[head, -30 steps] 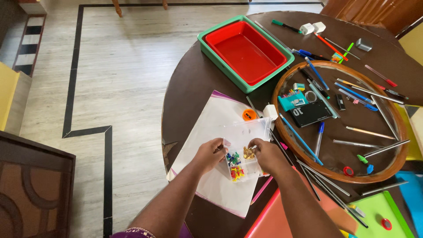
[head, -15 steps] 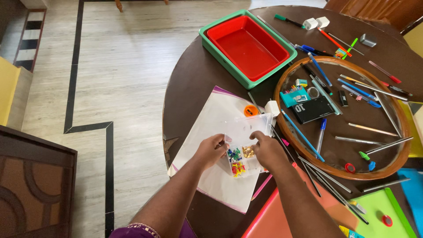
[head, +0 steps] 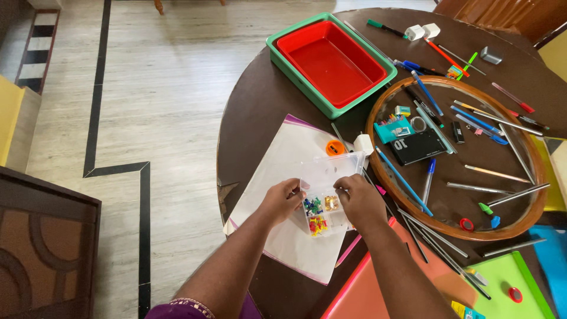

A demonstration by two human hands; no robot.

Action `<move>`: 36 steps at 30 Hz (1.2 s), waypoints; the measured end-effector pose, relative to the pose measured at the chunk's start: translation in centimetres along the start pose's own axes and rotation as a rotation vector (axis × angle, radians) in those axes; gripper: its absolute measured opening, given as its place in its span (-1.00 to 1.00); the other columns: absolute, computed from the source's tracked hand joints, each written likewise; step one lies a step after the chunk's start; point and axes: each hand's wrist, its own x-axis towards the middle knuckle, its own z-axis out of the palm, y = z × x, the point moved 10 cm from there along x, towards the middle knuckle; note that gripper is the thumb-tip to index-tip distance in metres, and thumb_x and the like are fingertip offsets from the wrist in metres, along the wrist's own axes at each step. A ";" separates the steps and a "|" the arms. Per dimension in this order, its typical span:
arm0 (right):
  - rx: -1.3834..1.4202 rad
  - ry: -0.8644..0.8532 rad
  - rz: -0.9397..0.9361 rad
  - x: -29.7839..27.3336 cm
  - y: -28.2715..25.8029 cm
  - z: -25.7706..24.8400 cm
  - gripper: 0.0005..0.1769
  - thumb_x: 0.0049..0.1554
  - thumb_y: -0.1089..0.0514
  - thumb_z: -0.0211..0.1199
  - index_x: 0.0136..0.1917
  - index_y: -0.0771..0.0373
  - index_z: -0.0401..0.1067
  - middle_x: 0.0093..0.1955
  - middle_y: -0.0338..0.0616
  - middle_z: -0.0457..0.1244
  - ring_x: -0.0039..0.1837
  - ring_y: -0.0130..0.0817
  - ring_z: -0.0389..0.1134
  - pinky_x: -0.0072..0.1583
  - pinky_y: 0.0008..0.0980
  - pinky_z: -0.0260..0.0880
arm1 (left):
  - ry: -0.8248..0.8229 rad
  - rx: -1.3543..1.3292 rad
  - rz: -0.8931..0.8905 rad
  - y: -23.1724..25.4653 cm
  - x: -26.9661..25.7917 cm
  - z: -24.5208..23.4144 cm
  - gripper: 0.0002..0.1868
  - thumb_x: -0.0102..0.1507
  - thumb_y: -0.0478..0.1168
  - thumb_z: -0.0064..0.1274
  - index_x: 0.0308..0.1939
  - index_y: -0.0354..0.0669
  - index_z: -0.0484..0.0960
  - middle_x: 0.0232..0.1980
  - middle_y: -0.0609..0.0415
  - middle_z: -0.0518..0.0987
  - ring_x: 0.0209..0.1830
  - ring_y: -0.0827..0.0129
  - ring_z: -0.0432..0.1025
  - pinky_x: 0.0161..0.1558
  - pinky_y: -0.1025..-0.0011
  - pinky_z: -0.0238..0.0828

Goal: The person organizes small stationery items on a round table. They sort colorful paper clips and binder clips into a clear plastic compartment box, then close the box and place it on a white sheet of paper.

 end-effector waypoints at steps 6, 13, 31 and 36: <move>-0.045 -0.082 -0.074 -1.1 -1.3 1.5 -0.83 0.12 0.07 0.25 -0.04 -0.04 0.62 0.04 -0.28 0.37 0.07 -0.17 0.40 0.08 -0.17 0.42 | -0.003 -0.036 -0.011 -0.1 0.0 0.1 -0.68 0.34 -0.20 0.07 0.16 -0.14 0.59 -0.16 0.08 0.67 -0.28 0.48 0.53 -0.14 0.45 0.50; -0.132 -0.093 -0.082 -1.3 -1.3 2.4 -0.81 0.15 0.07 0.21 -0.01 -0.10 0.61 0.09 -0.32 0.35 0.09 -0.19 0.41 0.08 -0.17 0.46 | -0.009 -0.061 -0.012 -0.2 0.0 0.2 -0.70 0.34 -0.22 0.06 0.15 -0.15 0.59 -0.14 0.08 0.67 -0.27 0.48 0.52 -0.14 0.46 0.50; -0.108 -0.058 -0.130 -2.1 -1.0 1.7 -0.67 0.16 0.25 0.10 0.04 -0.08 0.59 0.14 -0.39 0.37 0.11 -0.22 0.41 0.12 -0.20 0.44 | -0.019 -0.069 0.008 0.3 -0.2 0.2 -0.70 0.34 -0.22 0.05 0.15 -0.17 0.59 -0.17 0.11 0.65 -0.29 0.51 0.51 -0.14 0.48 0.51; -0.123 0.024 -0.184 -3.0 -1.0 1.4 -0.60 0.14 0.31 0.07 0.13 -0.04 0.55 0.18 -0.35 0.35 0.16 -0.20 0.40 0.13 -0.17 0.43 | -0.021 -0.074 0.008 -0.6 0.4 0.4 -0.72 0.35 -0.23 0.05 0.13 -0.19 0.60 -0.20 0.11 0.62 -0.31 0.52 0.47 -0.17 0.49 0.48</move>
